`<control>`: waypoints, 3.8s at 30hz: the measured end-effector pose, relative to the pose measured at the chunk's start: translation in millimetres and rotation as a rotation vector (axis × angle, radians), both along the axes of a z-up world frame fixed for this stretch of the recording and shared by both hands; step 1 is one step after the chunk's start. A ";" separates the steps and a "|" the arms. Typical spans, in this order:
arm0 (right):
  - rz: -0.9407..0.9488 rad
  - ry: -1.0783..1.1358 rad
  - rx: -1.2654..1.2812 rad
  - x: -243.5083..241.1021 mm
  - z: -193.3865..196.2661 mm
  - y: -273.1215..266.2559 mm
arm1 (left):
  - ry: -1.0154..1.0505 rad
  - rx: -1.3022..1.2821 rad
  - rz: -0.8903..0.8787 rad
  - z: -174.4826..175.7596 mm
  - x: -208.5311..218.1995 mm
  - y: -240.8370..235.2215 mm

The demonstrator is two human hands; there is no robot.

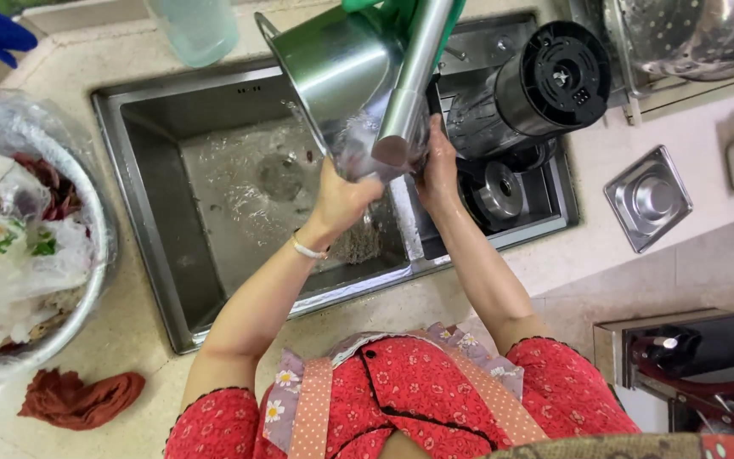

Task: Pouring a liquid mixture into containers on an induction stove and cleaning utensils in a sink.

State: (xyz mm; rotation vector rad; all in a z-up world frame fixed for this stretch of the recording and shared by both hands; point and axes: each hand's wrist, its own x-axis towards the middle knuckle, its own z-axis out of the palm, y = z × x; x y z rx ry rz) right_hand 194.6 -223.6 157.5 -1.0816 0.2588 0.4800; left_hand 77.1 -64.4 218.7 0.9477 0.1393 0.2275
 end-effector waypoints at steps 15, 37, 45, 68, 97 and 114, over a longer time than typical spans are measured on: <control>0.111 0.244 -0.012 -71.2 -61.3 35.3 | 0.165 -0.061 0.010 -119.3 -85.5 64.1; 0.110 0.159 0.289 -27.5 -89.6 -14.0 | 0.514 -0.659 0.154 -223.8 -51.8 97.7; 0.079 -0.073 0.052 -51.9 -54.7 -19.7 | 0.606 0.064 -0.275 -120.0 35.0 128.6; 0.848 -2.021 -0.331 -105.9 6.7 52.9 | 0.670 -0.442 -0.211 -355.3 -167.0 122.9; 1.508 -1.398 -0.841 -57.4 -119.3 72.4 | 0.355 0.808 0.257 -92.7 -77.9 83.7; 0.132 0.776 0.015 -35.7 -165.4 137.2 | 0.337 0.719 0.344 -69.3 -87.2 58.1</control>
